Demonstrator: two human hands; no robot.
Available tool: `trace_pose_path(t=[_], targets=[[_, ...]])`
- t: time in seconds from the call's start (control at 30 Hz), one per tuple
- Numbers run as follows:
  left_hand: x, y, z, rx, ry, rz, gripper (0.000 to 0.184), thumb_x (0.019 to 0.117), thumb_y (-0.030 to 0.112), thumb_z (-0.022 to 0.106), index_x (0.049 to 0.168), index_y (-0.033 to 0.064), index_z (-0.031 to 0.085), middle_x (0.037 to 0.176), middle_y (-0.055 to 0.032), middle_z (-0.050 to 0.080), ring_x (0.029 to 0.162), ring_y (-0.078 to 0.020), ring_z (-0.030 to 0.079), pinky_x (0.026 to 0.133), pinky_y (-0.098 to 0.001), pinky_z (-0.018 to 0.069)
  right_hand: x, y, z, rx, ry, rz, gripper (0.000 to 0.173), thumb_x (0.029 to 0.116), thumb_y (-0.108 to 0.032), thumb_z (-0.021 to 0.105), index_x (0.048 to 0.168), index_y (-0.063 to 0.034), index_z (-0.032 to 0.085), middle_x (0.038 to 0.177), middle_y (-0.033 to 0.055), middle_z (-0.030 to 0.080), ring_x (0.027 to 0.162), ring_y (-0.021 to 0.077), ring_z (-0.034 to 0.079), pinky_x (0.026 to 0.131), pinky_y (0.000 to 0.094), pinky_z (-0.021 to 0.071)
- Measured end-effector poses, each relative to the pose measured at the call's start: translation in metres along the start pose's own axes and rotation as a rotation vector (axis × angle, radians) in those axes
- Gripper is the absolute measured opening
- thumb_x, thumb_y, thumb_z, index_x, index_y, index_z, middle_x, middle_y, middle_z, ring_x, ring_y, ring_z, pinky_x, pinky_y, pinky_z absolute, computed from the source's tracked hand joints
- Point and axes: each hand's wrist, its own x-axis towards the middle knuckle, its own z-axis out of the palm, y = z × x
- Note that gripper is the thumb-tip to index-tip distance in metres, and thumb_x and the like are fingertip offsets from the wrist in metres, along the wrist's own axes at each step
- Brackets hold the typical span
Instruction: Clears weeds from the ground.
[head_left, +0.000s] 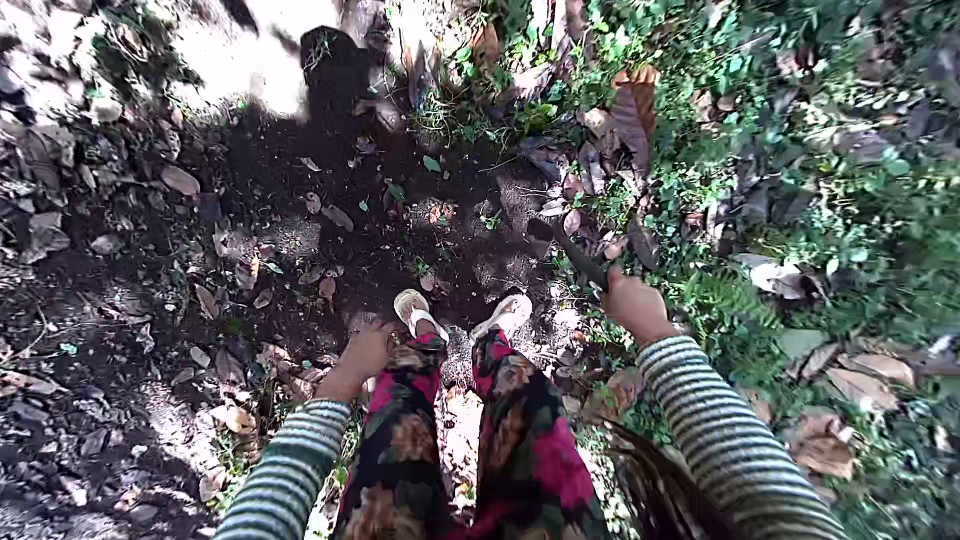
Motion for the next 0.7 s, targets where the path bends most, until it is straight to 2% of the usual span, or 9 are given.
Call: trace_pose_path(t=[0.07,0.17,0.27,0.33,0.43,0.53,0.6,0.63,0.7], targets=[[0.049,-0.015,-0.004,0.014,-0.019,-0.007,0.039,0.1051,0.017,0.049,0.143,0.0088,0.058,0.149,-0.023,0.052,0.136,-0.045,0.051,0.109,-0.0646,0.0423,0.033,-0.02,-0.002,-0.023,0.037,-0.021,0.047,0.1022,-0.023,0.06,0.143,-0.0029,0.049,0.117,0.0335,0.067,0.111,0.0551,0.064,0.088,0.0721,0.0498],[0.122,-0.03,-0.013,0.073,-0.029,-0.071,0.047,0.0961,0.009,0.064,0.143,0.0066,0.058,0.149,-0.0255,0.051,0.136,-0.0475,0.05,0.107,-0.0673,0.0419,0.09,-0.046,0.011,-0.032,0.078,-0.057,0.047,0.1013,-0.024,0.063,0.142,-0.0022,0.05,0.115,0.0346,0.066,0.108,0.0566,0.064,0.086,0.0742,0.0491],[0.201,-0.044,-0.025,0.15,0.134,-0.054,0.042,0.0956,0.006,0.062,0.138,0.0028,0.061,0.143,-0.0263,0.055,0.133,-0.0487,0.05,0.104,-0.0693,0.0422,0.136,-0.074,0.027,-0.056,0.093,-0.098,0.041,0.1002,-0.019,0.064,0.135,-0.0005,0.054,0.109,0.0334,0.067,0.103,0.0564,0.066,0.082,0.0737,0.0507],[0.253,-0.044,-0.041,0.153,0.258,0.022,0.041,0.0993,0.006,0.058,0.14,0.0012,0.059,0.143,-0.0273,0.055,0.134,-0.0494,0.049,0.105,-0.0694,0.0414,0.151,-0.09,0.028,-0.113,0.124,-0.114,0.035,0.0996,-0.013,0.062,0.132,-0.0012,0.055,0.106,0.0325,0.068,0.099,0.0563,0.067,0.078,0.0727,0.0519],[0.328,-0.042,-0.055,0.209,0.442,0.197,0.043,0.104,0.007,0.051,0.146,0.0003,0.052,0.146,-0.0279,0.052,0.14,-0.0497,0.044,0.111,-0.0682,0.0363,0.164,-0.098,0.019,-0.201,0.198,-0.122,0.035,0.0983,-0.013,0.064,0.132,-0.0046,0.059,0.1,0.0315,0.068,0.094,0.0558,0.067,0.072,0.0722,0.0518],[0.399,-0.033,-0.067,0.313,0.565,0.349,0.053,0.1032,0.014,0.057,0.153,0.0038,0.044,0.157,-0.0261,0.043,0.149,-0.047,0.034,0.119,-0.0671,0.0265,0.182,-0.105,0.005,-0.278,0.243,-0.108,0.032,0.0951,-0.017,0.069,0.126,-0.0084,0.063,0.095,0.0296,0.069,0.089,0.0546,0.067,0.066,0.071,0.0513],[0.436,-0.02,-0.073,0.363,0.586,0.404,0.064,0.1005,0.022,0.065,0.157,0.007,0.039,0.162,-0.0257,0.034,0.153,-0.0461,0.027,0.122,-0.0668,0.0209,0.192,-0.114,-0.005,-0.34,0.243,-0.097,0.04,0.0924,-0.021,0.073,0.13,-0.0139,0.062,0.095,0.0268,0.069,0.088,0.0522,0.068,0.066,0.069,0.0523],[0.451,-0.014,-0.075,0.386,0.599,0.448,0.066,0.0988,0.024,0.067,0.156,0.0065,0.041,0.163,-0.0265,0.033,0.153,-0.0464,0.026,0.122,-0.0667,0.0206,0.194,-0.119,-0.009,-0.369,0.245,-0.099,0.041,0.0911,-0.021,0.074,0.13,-0.0147,0.063,0.095,0.0252,0.07,0.088,0.0505,0.068,0.066,0.0676,0.0526],[0.479,-0.01,-0.078,0.426,0.658,0.636,0.052,0.0955,0.017,0.07,0.144,0.0022,0.057,0.156,-0.0286,0.042,0.149,-0.0482,0.033,0.119,-0.0673,0.0243,0.196,-0.127,-0.016,-0.411,0.246,-0.11,0.035,0.09,-0.019,0.075,0.123,-0.0139,0.065,0.093,0.0225,0.069,0.088,0.0473,0.068,0.066,0.0654,0.0528]])
